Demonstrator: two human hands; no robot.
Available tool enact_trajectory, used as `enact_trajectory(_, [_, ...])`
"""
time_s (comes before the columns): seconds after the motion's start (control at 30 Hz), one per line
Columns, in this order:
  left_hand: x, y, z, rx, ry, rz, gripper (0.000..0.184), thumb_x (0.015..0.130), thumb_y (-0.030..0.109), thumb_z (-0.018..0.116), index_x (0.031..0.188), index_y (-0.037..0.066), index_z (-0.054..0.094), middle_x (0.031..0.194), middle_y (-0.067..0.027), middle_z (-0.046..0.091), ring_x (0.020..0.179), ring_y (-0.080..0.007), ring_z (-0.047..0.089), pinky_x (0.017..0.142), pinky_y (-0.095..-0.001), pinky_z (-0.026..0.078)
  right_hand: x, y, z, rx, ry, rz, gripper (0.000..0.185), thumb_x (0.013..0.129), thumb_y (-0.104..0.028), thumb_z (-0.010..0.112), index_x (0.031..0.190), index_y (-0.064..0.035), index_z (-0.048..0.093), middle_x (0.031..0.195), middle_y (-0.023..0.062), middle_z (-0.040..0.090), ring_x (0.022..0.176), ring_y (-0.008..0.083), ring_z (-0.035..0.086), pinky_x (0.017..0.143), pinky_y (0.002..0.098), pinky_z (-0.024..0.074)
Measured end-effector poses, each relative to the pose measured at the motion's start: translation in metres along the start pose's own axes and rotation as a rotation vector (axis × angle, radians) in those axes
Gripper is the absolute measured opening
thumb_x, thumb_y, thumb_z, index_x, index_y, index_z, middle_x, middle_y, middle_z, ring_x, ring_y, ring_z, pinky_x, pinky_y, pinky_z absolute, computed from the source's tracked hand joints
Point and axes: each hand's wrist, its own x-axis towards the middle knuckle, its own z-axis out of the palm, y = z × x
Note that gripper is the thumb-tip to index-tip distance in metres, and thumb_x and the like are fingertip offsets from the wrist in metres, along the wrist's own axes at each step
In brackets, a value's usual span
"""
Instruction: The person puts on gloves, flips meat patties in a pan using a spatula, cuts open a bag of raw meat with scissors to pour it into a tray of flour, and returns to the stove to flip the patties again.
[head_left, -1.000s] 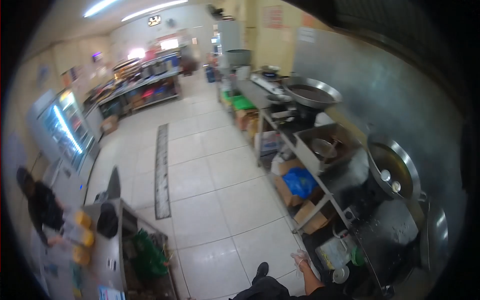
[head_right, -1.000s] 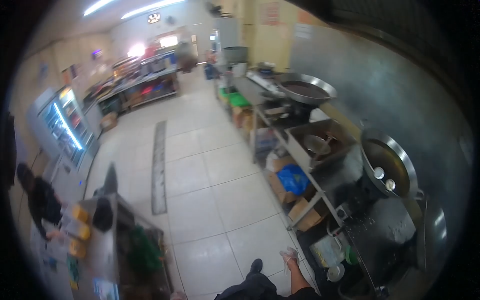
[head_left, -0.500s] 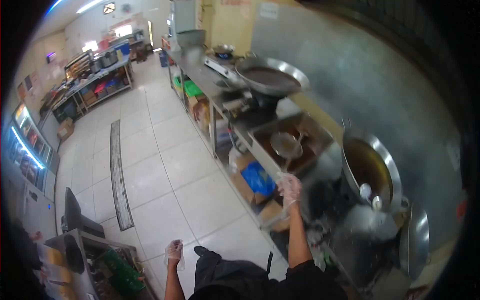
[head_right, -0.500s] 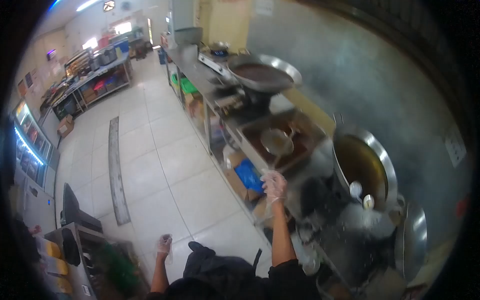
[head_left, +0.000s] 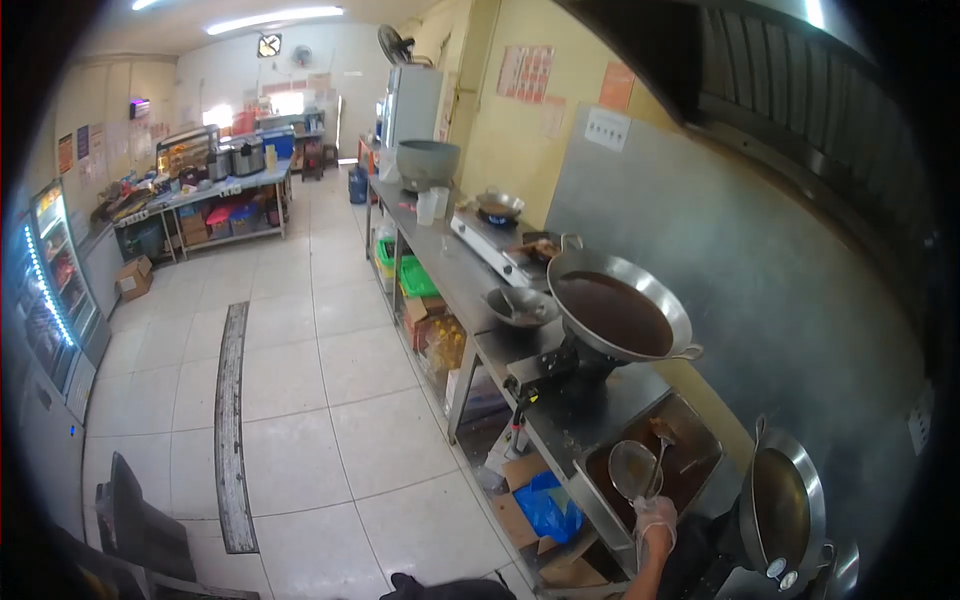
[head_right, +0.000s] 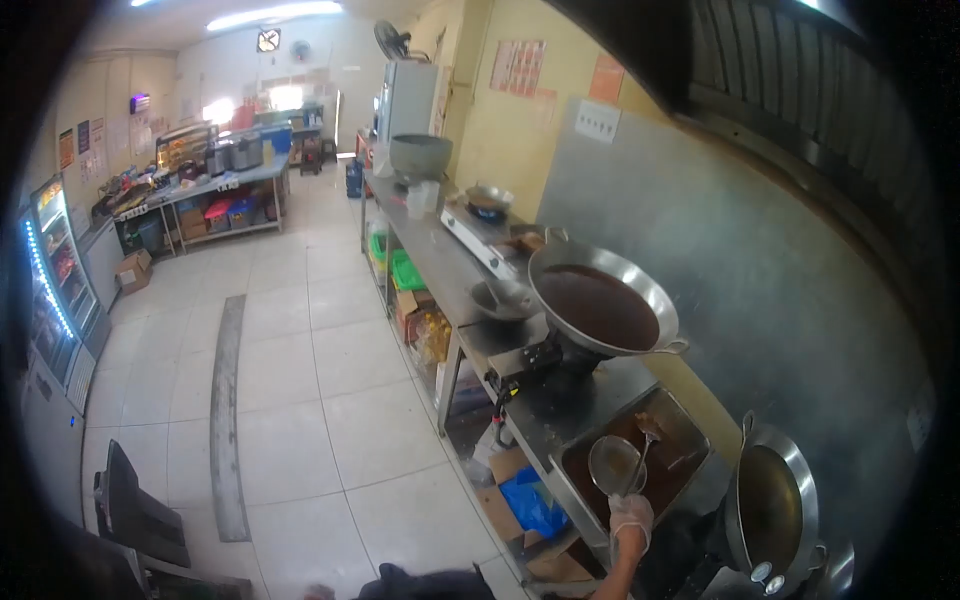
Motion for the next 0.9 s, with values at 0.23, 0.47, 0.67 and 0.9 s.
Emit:
enact_trajectory(0.23, [0.194,0.023,-0.165,-0.312,0.222,0.006,0.024,0.092,0.026,0.047,0.091,0.008,0.063,0.087,-0.0179,0.065,0.084,-0.0333,0.063,0.075,-0.0425,0.049,0.047,-0.101,0.113,1.097,-0.342,0.092,0.009,0.086,-0.011,0.064,0.088,-0.0037,0.067,0.068,0.0004,0.059,0.052,0.0038,0.049,0.045,0.0200,0.0382])
enact_trajectory(0.47, [0.321,0.066,-0.262,-0.398,0.298,0.047,0.037,0.082,0.010,0.051,0.117,-0.001,0.054,0.091,-0.0147,0.065,0.085,-0.0286,0.063,0.074,-0.0393,0.050,0.150,-0.225,0.268,0.947,-0.485,-0.067,0.011,0.087,-0.011,0.062,0.095,-0.0032,0.066,0.068,0.0010,0.060,0.052,0.0055,0.049,0.046,0.0208,0.0398])
enact_trajectory(0.67, [0.385,0.030,-0.318,-0.398,0.050,-0.399,0.033,0.079,0.024,0.059,0.105,0.005,0.066,0.097,-0.0185,0.068,0.095,-0.0298,0.065,0.082,-0.0342,0.050,0.294,-0.377,0.299,1.071,-0.613,-0.152,0.014,0.088,-0.013,0.061,0.098,-0.0048,0.066,0.072,-0.0019,0.060,0.053,0.0033,0.048,0.046,0.0184,0.0382])
enact_trajectory(0.9, [0.503,0.038,-0.353,-1.066,0.123,-0.532,0.020,0.084,0.020,0.058,0.094,0.004,0.066,0.083,-0.0114,0.067,0.071,-0.0212,0.066,0.055,-0.0356,0.050,0.518,-0.553,0.355,1.167,-0.414,-0.127,0.016,0.087,-0.016,0.064,0.098,-0.0058,0.060,0.075,0.0029,0.059,0.059,0.0081,0.055,0.045,0.0229,0.0404])
